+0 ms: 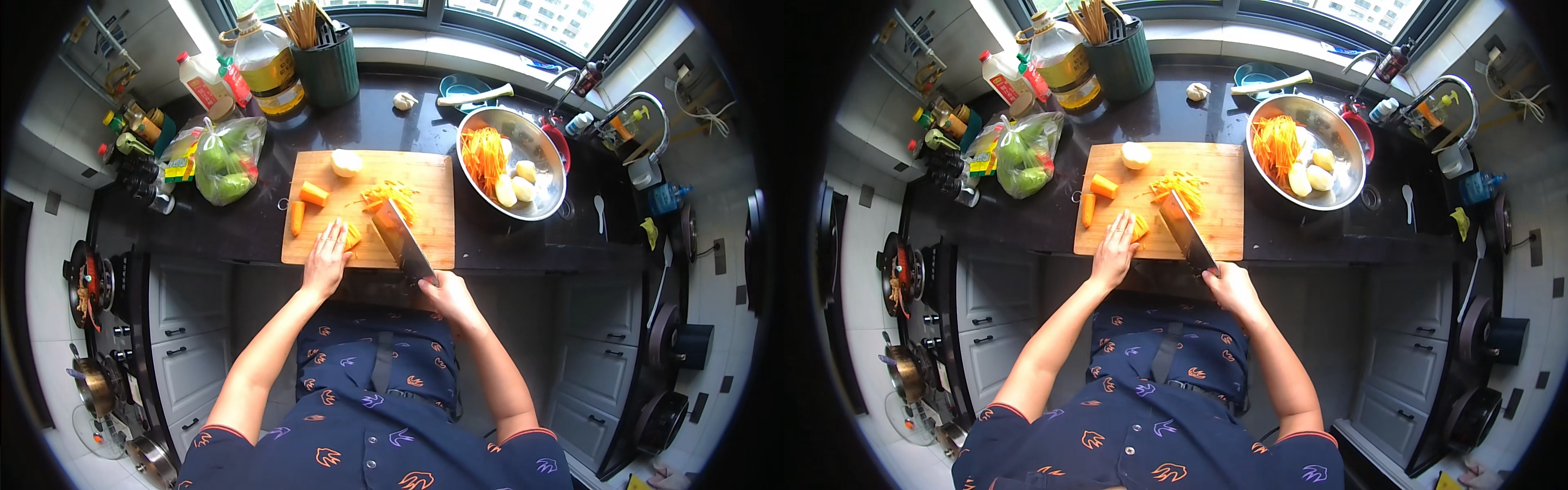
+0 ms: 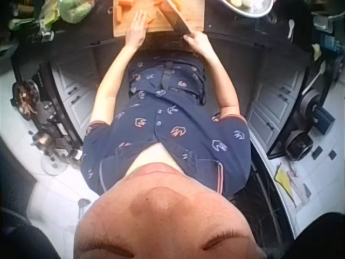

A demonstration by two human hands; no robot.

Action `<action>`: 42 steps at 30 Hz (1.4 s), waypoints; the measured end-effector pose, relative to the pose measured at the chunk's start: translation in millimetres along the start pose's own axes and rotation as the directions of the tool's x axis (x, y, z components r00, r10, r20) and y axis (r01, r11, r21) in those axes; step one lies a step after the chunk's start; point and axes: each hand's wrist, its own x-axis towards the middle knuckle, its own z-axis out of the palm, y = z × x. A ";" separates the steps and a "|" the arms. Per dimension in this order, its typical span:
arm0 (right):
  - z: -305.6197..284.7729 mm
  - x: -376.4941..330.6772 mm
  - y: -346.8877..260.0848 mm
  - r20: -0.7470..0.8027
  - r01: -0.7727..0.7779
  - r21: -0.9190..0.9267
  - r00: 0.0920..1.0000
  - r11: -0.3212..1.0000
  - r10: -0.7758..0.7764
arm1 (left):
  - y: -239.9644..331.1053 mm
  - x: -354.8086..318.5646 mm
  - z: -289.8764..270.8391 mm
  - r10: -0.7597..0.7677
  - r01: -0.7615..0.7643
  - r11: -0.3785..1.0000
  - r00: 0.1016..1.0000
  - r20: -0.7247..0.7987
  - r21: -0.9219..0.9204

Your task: The person slices a carrot into thin strips on a wooden cutting board using a large knife. The person then gathers the sliced carrot strips and transfers them into a metal bowl containing other vegetables.

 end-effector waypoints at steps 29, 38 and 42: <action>35.0 1.7 -22.0 -0.129 0.237 -0.426 0.939 0.873 -0.318 | -32.4 44.9 -36.0 0.336 -0.315 0.914 0.941 0.041 -0.256; 46.7 3.5 -34.4 -0.114 0.301 -0.499 0.907 0.813 -0.406 | -41.7 50.9 -27.7 0.409 -0.392 0.895 0.911 0.045 -0.212; 57.5 2.6 -34.1 -0.122 0.314 -0.523 0.892 0.792 -0.435 | -44.4 46.3 -23.1 0.432 -0.423 0.893 0.902 0.029 -0.154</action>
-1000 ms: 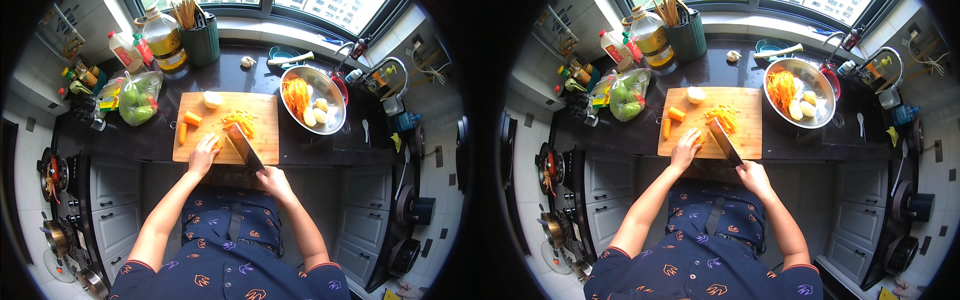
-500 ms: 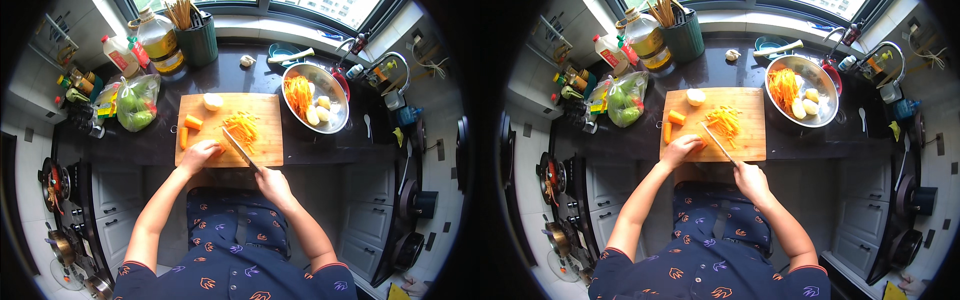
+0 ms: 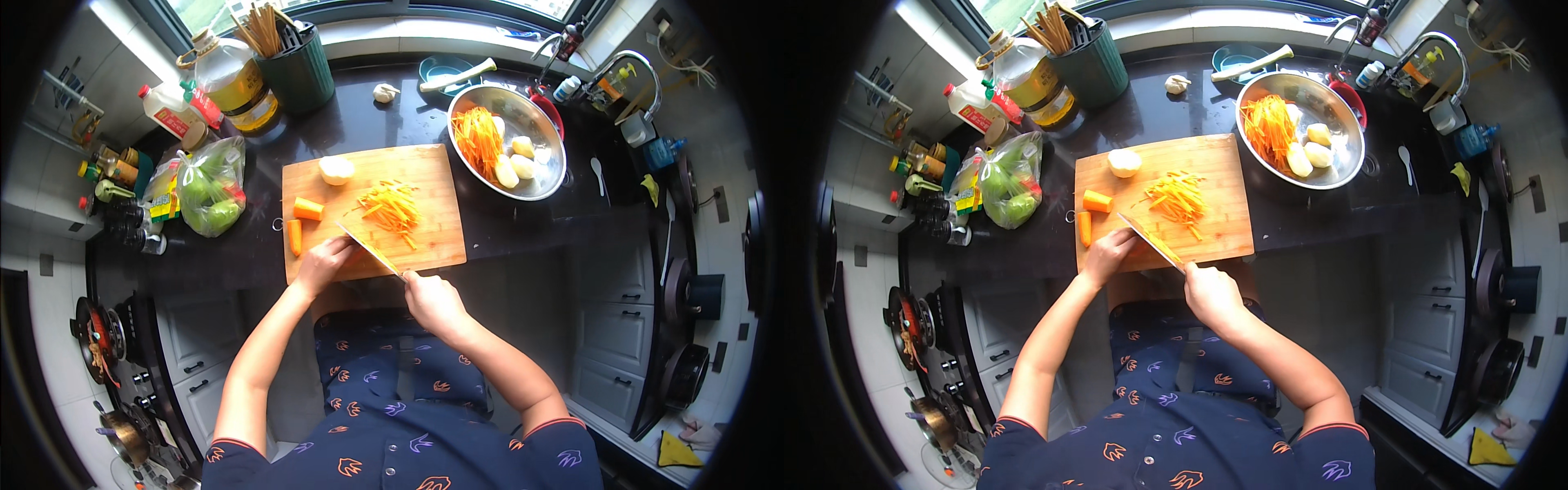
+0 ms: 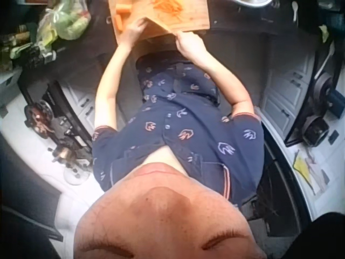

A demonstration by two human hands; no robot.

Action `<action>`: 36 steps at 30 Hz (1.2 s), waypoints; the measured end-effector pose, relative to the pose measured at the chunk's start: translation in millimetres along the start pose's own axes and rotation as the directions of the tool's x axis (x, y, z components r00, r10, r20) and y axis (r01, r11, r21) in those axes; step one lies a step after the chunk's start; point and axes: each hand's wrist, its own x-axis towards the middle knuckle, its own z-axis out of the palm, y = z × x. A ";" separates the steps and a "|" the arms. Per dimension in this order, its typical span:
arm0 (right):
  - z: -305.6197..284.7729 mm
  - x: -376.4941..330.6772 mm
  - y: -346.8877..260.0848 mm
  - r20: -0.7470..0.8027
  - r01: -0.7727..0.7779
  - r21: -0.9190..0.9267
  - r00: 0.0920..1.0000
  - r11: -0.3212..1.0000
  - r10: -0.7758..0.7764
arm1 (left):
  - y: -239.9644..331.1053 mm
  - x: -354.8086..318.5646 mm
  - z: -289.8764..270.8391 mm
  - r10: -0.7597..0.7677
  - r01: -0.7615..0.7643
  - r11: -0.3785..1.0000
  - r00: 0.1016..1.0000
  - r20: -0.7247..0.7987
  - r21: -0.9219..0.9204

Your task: The person slices a carrot into thin strips on a wooden cutting board using a large knife. The person then gathers the sliced carrot strips and transfers them into a metal bowl containing other vegetables.

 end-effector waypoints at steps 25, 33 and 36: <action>-16.4 8.6 -15.9 0.095 -0.020 -0.104 0.995 0.994 0.030 | -7.2 -8.2 14.8 -0.040 0.040 0.999 0.999 -0.004 -0.008; 21.4 22.2 -10.8 0.015 -0.029 -0.120 0.999 0.992 0.031 | -1.9 -7.5 9.7 -0.078 0.078 0.997 0.997 0.012 -0.024; 16.2 27.3 -14.8 0.018 -0.002 -0.115 1.000 0.993 0.005 | -4.4 -9.1 14.3 -0.066 0.066 0.998 0.998 -0.017 0.006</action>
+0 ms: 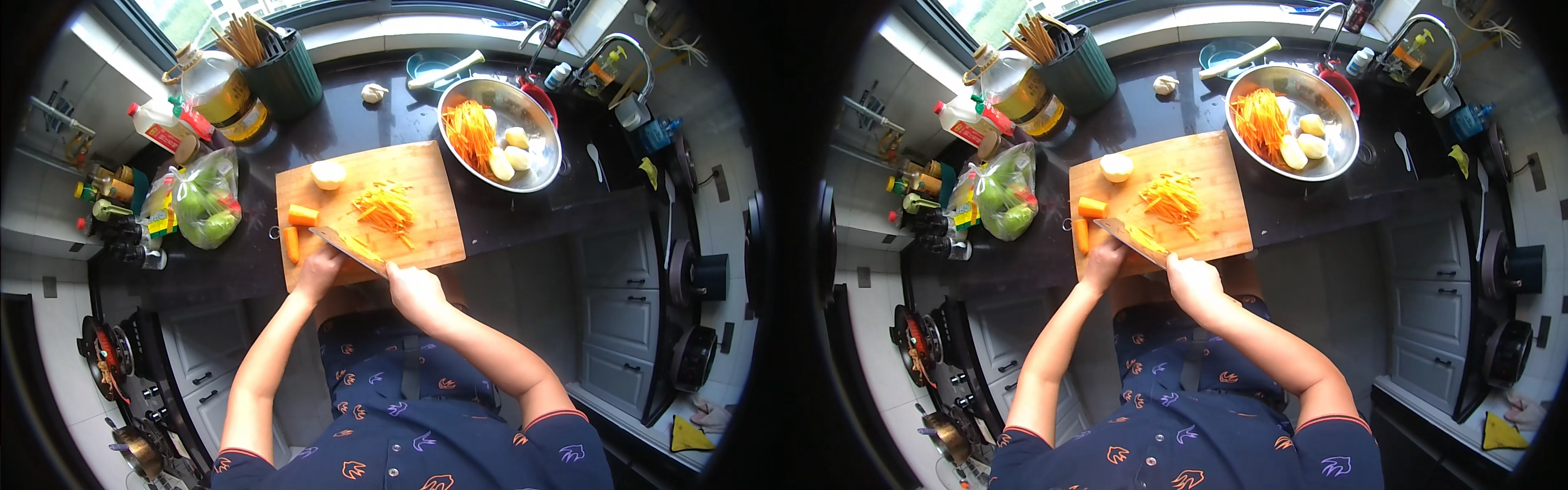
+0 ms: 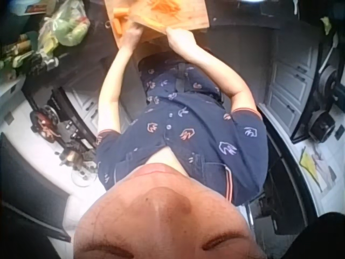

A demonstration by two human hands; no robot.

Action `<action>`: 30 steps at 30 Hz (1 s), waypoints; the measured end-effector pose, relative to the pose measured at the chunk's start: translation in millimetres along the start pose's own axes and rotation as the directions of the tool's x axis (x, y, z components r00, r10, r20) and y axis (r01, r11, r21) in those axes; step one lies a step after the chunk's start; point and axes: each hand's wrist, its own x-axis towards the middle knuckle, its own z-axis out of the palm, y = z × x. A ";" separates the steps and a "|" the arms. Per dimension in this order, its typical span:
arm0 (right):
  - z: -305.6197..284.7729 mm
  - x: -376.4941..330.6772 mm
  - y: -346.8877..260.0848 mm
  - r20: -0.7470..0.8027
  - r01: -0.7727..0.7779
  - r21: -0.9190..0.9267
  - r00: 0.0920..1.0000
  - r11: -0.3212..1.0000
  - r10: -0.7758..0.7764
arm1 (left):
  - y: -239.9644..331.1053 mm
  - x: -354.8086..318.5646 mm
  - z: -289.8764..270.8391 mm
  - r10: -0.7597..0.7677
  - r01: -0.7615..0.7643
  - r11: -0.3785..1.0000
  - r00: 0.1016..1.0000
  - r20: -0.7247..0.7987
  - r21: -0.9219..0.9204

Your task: The person slices a carrot into thin strips on a wooden cutting board using a large knife. The person then gathers the sliced carrot strips and transfers them into a metal bowl containing other vegetables.

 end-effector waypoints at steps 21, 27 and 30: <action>-16.9 -5.3 1.2 0.057 -0.001 0.035 0.998 0.999 -0.001 | 6.4 -0.2 2.4 0.047 -0.041 0.997 0.994 -0.096 0.066; 2.9 5.3 11.0 0.050 -0.024 0.061 0.999 0.998 0.021 | 10.6 6.0 -3.0 0.014 -0.013 1.000 0.998 -0.066 0.022; -5.3 3.1 8.2 0.037 -0.006 0.060 0.999 0.998 0.004 | 11.0 4.2 -1.6 0.004 -0.004 1.000 0.998 -0.062 -0.001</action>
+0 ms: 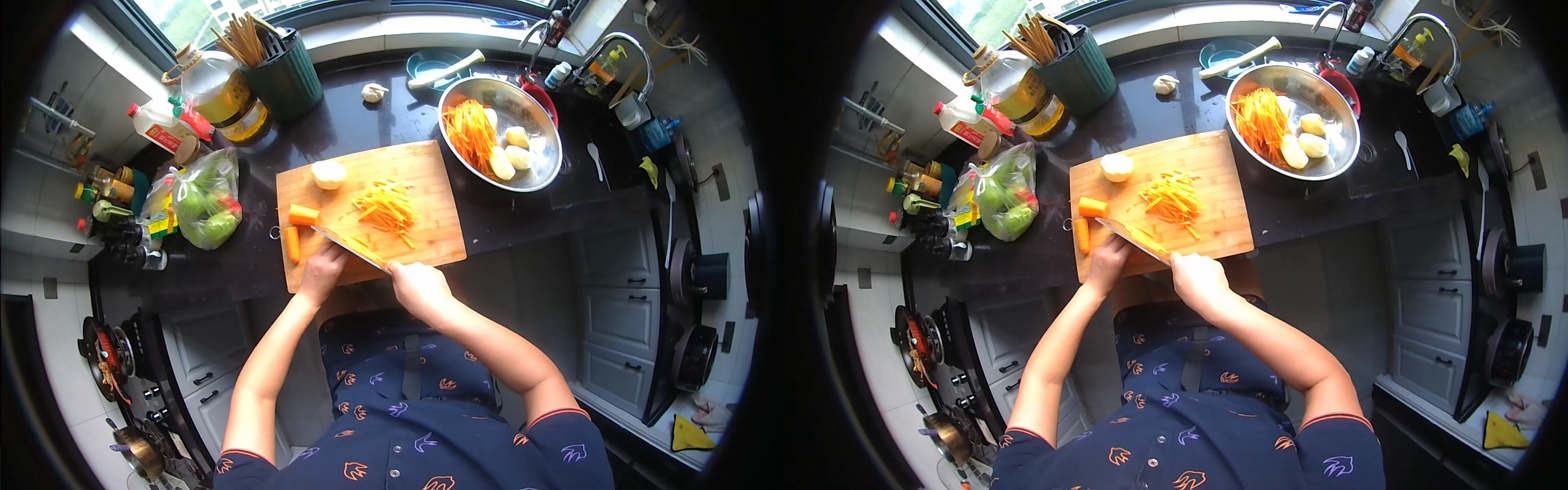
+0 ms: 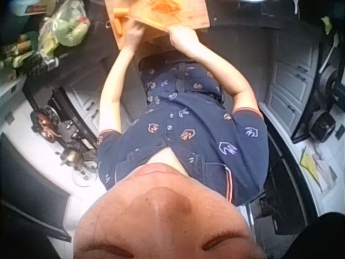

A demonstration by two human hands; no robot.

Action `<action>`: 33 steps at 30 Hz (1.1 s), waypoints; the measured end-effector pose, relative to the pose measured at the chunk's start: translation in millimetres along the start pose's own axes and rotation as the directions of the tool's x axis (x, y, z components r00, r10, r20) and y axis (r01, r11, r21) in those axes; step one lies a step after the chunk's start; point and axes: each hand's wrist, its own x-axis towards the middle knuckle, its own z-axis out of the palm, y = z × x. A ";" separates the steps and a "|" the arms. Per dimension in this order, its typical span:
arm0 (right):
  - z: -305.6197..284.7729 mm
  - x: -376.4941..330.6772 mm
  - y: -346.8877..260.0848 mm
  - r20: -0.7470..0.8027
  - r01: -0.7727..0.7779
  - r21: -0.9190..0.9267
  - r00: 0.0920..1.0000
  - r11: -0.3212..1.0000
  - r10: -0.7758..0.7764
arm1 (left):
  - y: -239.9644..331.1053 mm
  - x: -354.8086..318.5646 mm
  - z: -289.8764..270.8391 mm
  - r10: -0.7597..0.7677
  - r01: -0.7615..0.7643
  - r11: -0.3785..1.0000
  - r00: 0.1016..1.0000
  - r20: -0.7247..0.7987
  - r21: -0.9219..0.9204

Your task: The person slices a carrot into thin strips on a wooden cutting board using a large knife. The person then gathers the sliced carrot strips and transfers them into a metal bowl containing other vegetables.

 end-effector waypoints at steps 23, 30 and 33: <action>-2.6 -4.6 2.5 0.039 -0.006 0.002 0.999 1.000 0.006 | 3.1 -0.8 -1.4 0.003 -0.003 1.000 1.000 -0.021 0.008; 2.7 -0.1 3.0 -0.012 0.008 0.025 1.000 1.000 -0.008 | 2.5 -0.8 0.1 -0.006 0.007 1.000 0.999 -0.033 0.027; -15.5 -2.0 -1.2 0.028 0.015 0.003 0.999 1.000 -0.015 | 0.7 -1.7 2.2 -0.012 0.012 1.000 0.999 -0.041 0.021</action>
